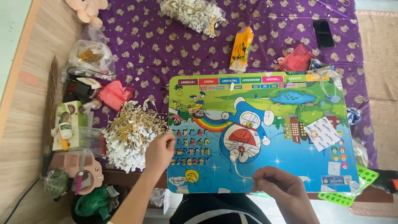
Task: Assembling small white components onto a thin wire by hand
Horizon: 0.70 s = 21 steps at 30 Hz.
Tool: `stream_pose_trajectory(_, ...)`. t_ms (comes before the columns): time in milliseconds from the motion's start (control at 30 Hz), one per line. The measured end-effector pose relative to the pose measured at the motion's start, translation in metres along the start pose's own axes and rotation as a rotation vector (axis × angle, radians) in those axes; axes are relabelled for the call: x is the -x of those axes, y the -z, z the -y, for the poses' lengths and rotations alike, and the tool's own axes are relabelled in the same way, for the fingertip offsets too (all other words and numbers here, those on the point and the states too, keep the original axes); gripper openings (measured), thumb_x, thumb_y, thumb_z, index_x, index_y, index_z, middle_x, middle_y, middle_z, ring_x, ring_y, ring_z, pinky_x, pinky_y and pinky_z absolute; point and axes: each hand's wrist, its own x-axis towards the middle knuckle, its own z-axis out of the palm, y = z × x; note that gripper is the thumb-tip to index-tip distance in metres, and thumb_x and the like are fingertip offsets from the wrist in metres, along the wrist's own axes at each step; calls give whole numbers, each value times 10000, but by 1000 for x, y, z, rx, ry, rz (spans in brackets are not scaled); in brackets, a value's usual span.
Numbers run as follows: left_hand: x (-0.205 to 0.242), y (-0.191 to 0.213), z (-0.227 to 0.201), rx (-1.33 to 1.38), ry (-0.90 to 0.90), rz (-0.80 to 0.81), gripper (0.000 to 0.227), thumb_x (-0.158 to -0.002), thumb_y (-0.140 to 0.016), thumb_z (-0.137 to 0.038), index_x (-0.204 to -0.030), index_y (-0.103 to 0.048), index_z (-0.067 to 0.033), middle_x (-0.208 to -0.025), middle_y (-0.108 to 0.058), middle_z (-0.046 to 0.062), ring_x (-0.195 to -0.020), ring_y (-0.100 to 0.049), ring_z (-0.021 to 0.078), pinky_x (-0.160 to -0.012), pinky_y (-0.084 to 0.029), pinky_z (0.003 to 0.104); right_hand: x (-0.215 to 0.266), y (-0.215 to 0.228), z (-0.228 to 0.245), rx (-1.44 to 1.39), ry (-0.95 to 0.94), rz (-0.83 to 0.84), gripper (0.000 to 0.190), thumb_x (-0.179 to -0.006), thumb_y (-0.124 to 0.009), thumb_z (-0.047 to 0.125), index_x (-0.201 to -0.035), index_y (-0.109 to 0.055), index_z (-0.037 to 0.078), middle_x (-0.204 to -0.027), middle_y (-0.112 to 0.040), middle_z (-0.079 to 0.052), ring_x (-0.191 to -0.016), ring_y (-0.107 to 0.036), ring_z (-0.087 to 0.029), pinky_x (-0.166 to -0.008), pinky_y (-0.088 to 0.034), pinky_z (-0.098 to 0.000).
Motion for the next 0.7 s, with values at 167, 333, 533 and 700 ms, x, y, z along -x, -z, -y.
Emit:
stream_pose_trajectory(167,-13,-14,17,-162,-136,-19,156,-930,-628,-261,-1001,-657,-125,-944,-674,29,-725,-641,197,-572,-522,334,-4,-2,-4,7,108,84,157,-814,-662,-55,-891,-739,-168,-816,-686,-274,-706,-657,-388,-696,-533,-459)
stream_pose_trajectory(333,-20,-28,31,-232,-165,-13,126,-961,-567,-242,-961,-625,-130,-937,-636,17,-664,-622,205,-508,-498,339,-3,-18,7,29,71,71,203,-822,-675,-20,-942,-760,-159,-816,-715,-283,-709,-674,-372,-693,-573,-434)
stream_pose_trajectory(533,-27,-11,20,-260,-107,168,148,-954,-545,-237,-969,-659,-143,-916,-669,10,-692,-636,169,-597,-508,309,-23,-29,-8,75,150,125,201,-799,-723,105,-878,-752,-78,-771,-706,-158,-651,-635,-222,-618,-573,-317)
stream_pose_trajectory(700,-1,12,-76,17,7,467,203,-964,-541,-317,-1035,-661,-169,-861,-655,26,-673,-546,229,-673,-376,436,-31,-31,0,104,47,240,238,-835,-713,188,-950,-732,-20,-843,-681,-116,-705,-642,-174,-623,-581,-254)
